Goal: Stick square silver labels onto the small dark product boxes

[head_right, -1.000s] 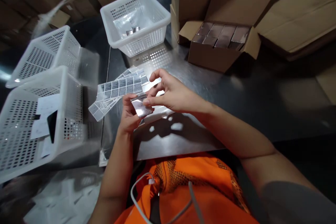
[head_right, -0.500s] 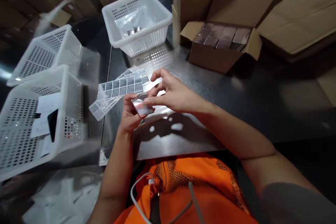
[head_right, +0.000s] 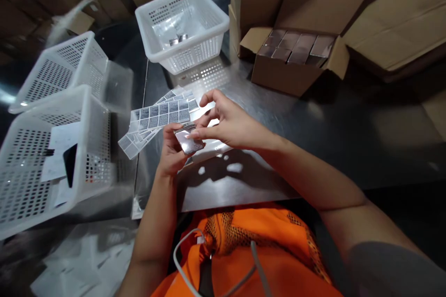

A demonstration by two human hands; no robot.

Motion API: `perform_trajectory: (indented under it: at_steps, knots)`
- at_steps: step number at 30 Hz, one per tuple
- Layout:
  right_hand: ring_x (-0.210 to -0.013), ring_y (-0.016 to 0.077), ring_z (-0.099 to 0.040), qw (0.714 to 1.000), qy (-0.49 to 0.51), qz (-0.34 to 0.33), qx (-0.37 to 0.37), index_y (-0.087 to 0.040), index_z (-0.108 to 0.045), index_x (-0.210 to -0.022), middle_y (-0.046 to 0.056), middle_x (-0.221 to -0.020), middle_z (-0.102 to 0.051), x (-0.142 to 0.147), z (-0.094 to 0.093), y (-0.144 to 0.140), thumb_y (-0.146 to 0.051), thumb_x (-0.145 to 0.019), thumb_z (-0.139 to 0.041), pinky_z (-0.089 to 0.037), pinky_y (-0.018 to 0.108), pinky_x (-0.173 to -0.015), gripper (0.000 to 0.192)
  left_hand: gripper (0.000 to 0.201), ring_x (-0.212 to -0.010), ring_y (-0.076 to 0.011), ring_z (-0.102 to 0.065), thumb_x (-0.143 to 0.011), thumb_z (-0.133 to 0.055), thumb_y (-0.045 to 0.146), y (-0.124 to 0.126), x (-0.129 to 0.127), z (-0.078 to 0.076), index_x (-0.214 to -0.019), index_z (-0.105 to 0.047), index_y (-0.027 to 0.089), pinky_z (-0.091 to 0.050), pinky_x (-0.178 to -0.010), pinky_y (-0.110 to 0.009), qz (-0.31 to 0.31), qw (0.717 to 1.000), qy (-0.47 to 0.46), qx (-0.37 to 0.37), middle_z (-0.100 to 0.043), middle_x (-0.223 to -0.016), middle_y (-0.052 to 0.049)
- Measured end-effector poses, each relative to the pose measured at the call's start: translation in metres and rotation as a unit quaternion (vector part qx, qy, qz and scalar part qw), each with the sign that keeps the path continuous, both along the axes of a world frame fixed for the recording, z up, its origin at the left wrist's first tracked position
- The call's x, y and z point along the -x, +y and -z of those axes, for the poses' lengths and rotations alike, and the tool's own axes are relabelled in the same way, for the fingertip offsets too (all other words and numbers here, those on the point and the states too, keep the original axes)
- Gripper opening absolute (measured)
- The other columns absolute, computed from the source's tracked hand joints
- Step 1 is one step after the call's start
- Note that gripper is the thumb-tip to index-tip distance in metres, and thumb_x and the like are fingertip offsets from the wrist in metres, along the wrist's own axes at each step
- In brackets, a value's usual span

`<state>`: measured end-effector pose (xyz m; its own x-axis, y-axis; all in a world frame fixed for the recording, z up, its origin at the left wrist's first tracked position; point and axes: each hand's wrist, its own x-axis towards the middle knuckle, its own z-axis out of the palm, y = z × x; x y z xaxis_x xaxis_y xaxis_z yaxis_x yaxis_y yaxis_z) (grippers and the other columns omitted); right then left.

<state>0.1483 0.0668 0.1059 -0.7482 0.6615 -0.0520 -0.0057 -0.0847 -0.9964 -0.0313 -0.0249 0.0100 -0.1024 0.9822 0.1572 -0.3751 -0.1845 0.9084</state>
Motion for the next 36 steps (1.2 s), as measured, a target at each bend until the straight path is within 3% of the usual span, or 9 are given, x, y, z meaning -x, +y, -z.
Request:
perform_trajectory:
  at_steps: [9, 15, 21, 26, 28, 30, 33, 35, 36]
  knots:
    - [-0.093, 0.0255, -0.075, 1.000, -0.009, 0.022, -0.018, -0.028, -0.035, -0.102, -0.006, -0.071, -0.066, 0.002, 0.001, -0.003, -0.034, -0.069, -0.089, -0.057, 0.035, -0.074, 0.063, 0.053, -0.088, -0.0155, -0.075, -0.070, -0.093, 0.028, 0.001, 0.000, 0.002, -0.111, -0.059, 0.031, -0.062, -0.077, -0.026, -0.004, 1.000, 0.009, -0.028, -0.074, -0.110, 0.001]
    - [-0.086, 0.0226, -0.074, 0.992, -0.016, 0.109, -0.065, -0.027, -0.042, -0.104, -0.009, -0.075, -0.056, 0.005, 0.010, 0.001, -0.029, -0.057, -0.097, -0.059, 0.032, -0.071, 0.072, 0.053, -0.103, -0.0212, -0.075, -0.067, -0.095, 0.028, -0.003, 0.001, -0.002, -0.106, -0.059, 0.031, -0.063, -0.082, -0.032, 0.005, 1.000, -0.003, 0.027, -0.075, -0.119, -0.002]
    - [-0.095, 0.0181, -0.071, 0.998, -0.020, -0.058, 0.013, -0.020, -0.056, -0.130, 0.003, -0.103, -0.072, -0.025, 0.032, 0.012, -0.030, -0.060, -0.095, -0.059, 0.031, -0.083, 0.081, 0.065, -0.118, -0.0320, -0.072, -0.067, -0.095, 0.033, -0.012, -0.005, 0.003, -0.120, -0.058, 0.039, -0.064, -0.089, -0.043, 0.070, 0.991, 0.025, 0.113, -0.073, -0.130, -0.005]
    - [-0.090, 0.0158, -0.069, 0.995, -0.044, -0.084, -0.024, -0.019, -0.066, -0.131, 0.003, -0.103, -0.075, -0.061, 0.035, 0.005, -0.028, -0.058, -0.097, -0.057, 0.030, -0.084, 0.079, 0.117, -0.130, -0.0382, -0.064, -0.067, -0.094, 0.046, -0.013, -0.027, 0.006, -0.157, -0.019, 0.052, -0.057, -0.102, -0.060, 0.191, 0.967, 0.047, 0.164, -0.062, -0.147, -0.010]
    - [-0.090, 0.0162, -0.070, 0.997, -0.027, -0.030, -0.063, -0.018, -0.068, -0.128, 0.002, -0.101, -0.075, -0.082, 0.024, 0.010, -0.030, -0.059, -0.095, -0.057, 0.031, -0.086, 0.075, 0.122, -0.130, -0.0380, -0.065, -0.071, -0.091, 0.043, -0.013, -0.036, 0.006, -0.159, -0.008, 0.056, -0.058, -0.100, -0.062, 0.213, 0.963, 0.066, 0.154, -0.058, -0.152, -0.010]
    - [-0.096, 0.0181, -0.071, 0.986, -0.001, 0.102, -0.130, -0.018, -0.068, -0.129, 0.004, -0.106, -0.075, -0.110, 0.007, 0.028, -0.031, -0.064, -0.092, -0.058, 0.034, -0.092, 0.071, 0.118, -0.129, -0.0369, -0.065, -0.074, -0.088, 0.037, -0.011, -0.039, 0.005, -0.158, -0.007, 0.058, -0.062, -0.095, -0.059, 0.174, 0.971, 0.102, 0.130, -0.055, -0.154, -0.009]
    - [-0.106, 0.0224, -0.070, 0.898, -0.004, 0.357, -0.258, -0.018, -0.071, -0.125, 0.007, -0.117, -0.074, -0.158, -0.015, 0.075, -0.032, -0.066, -0.090, -0.056, 0.042, -0.103, 0.064, 0.106, -0.130, -0.0339, -0.065, -0.077, -0.084, 0.030, -0.008, -0.031, -0.002, -0.156, -0.019, 0.054, -0.064, -0.093, -0.049, 0.043, 0.982, 0.153, 0.099, -0.057, -0.152, -0.008]
    - [-0.103, 0.0245, -0.069, 0.859, -0.055, 0.424, -0.283, -0.017, -0.076, -0.113, 0.008, -0.112, -0.075, -0.185, -0.021, 0.112, -0.031, -0.061, -0.092, -0.055, 0.045, -0.105, 0.056, 0.102, -0.127, -0.0322, -0.067, -0.076, -0.085, 0.029, -0.009, -0.020, -0.010, -0.156, -0.024, 0.046, -0.062, -0.095, -0.046, -0.025, 0.979, 0.181, 0.092, -0.061, -0.147, -0.011]
    - [-0.098, 0.0247, -0.069, 0.863, -0.084, 0.422, -0.265, -0.017, -0.077, -0.105, 0.008, -0.105, -0.076, -0.196, -0.022, 0.129, -0.029, -0.057, -0.093, -0.056, 0.046, -0.103, 0.052, 0.103, -0.125, -0.0320, -0.068, -0.075, -0.087, 0.030, -0.012, -0.014, -0.013, -0.156, -0.025, 0.042, -0.062, -0.095, -0.046, -0.046, 0.976, 0.191, 0.092, -0.062, -0.145, -0.012]
